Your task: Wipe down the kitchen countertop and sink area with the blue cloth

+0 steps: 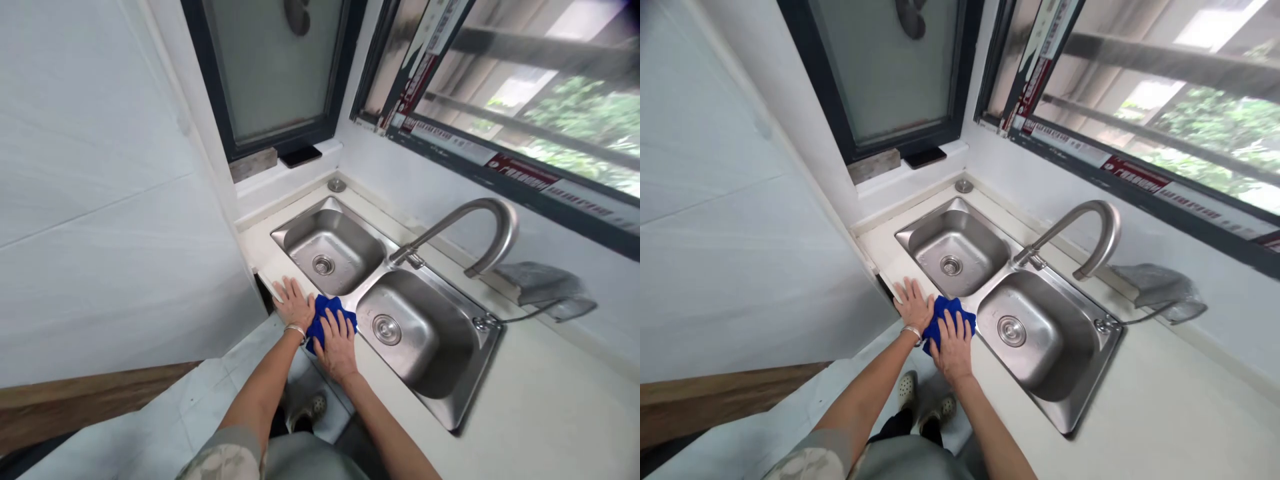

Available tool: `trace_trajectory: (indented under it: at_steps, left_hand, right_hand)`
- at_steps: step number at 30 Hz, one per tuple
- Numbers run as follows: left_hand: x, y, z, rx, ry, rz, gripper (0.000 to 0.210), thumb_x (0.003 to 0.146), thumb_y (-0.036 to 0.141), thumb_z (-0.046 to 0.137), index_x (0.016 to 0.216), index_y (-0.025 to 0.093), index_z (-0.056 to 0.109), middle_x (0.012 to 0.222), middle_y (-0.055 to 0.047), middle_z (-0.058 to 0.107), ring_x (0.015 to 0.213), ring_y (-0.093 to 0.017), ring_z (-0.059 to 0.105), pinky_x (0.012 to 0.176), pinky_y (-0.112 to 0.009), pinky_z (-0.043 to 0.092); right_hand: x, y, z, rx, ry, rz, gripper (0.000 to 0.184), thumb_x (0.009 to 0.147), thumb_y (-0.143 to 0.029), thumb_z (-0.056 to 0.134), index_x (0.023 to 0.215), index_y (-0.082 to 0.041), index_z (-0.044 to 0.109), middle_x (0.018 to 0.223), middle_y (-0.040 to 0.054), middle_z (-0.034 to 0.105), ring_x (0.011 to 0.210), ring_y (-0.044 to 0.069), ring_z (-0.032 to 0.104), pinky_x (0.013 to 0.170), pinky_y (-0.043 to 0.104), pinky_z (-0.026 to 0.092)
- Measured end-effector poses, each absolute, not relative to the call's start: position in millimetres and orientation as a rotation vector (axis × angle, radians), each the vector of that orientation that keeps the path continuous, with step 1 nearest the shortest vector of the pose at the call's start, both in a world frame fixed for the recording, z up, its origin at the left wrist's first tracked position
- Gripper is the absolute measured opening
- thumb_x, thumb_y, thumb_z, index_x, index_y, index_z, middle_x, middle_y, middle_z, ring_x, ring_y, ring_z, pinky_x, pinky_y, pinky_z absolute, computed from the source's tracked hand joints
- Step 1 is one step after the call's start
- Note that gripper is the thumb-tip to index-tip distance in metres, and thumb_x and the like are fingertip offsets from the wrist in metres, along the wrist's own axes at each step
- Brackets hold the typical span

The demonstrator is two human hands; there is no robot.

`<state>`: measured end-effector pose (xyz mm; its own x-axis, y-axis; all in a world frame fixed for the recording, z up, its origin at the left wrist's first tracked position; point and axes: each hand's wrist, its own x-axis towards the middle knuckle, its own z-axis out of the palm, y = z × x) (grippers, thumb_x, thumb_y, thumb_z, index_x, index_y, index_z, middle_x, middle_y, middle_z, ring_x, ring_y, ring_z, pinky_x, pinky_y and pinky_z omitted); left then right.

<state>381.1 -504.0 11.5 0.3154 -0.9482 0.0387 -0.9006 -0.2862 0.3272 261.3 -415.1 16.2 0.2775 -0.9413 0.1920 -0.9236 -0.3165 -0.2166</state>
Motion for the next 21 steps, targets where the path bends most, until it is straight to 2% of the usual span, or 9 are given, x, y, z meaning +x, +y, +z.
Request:
trace_trajectory:
  at_steps: [7, 16, 21]
  left_hand:
    - [385.6, -501.9, 15.4, 2.228, -1.713, -0.233, 0.07, 0.093, 0.043, 0.04, 0.153, 0.009, 0.028, 0.165, -0.02, 0.017, 0.153, -0.039, 0.01, 0.115, -0.07, 0.025]
    - [384.6, -503.0, 9.8, 2.243, -1.751, -0.273, 0.076, 0.092, 0.046, 0.041, 0.154, 0.007, 0.023, 0.165, -0.023, 0.014, 0.153, -0.042, 0.006, 0.112, -0.075, 0.024]
    - [398.6, -491.6, 14.2, 2.079, -1.909, -0.38, 0.07, 0.091, 0.045, 0.047, 0.154, 0.02, 0.03, 0.167, -0.016, 0.013, 0.153, -0.041, 0.002, 0.114, -0.077, 0.017]
  right_hand:
    - [233.9, -379.0, 18.4, -2.562, 1.801, -0.395, 0.05, 0.092, -0.036, 0.049, 0.139, -0.017, 0.049, 0.155, 0.0112, 0.042, 0.147, 0.034, 0.025, 0.118, 0.055, 0.025]
    - [134.0, -261.3, -0.9, -2.561, 1.828, -0.46, 0.056, 0.091, -0.044, 0.053, 0.14, -0.019, 0.046, 0.152, 0.0127, 0.045, 0.144, 0.034, 0.034, 0.115, 0.058, 0.033]
    - [107.3, -220.6, -7.0, -2.524, 1.93, -0.418, 0.057, 0.09, -0.047, 0.053, 0.14, -0.02, 0.043, 0.149, 0.0138, 0.047, 0.143, 0.034, 0.036, 0.114, 0.058, 0.035]
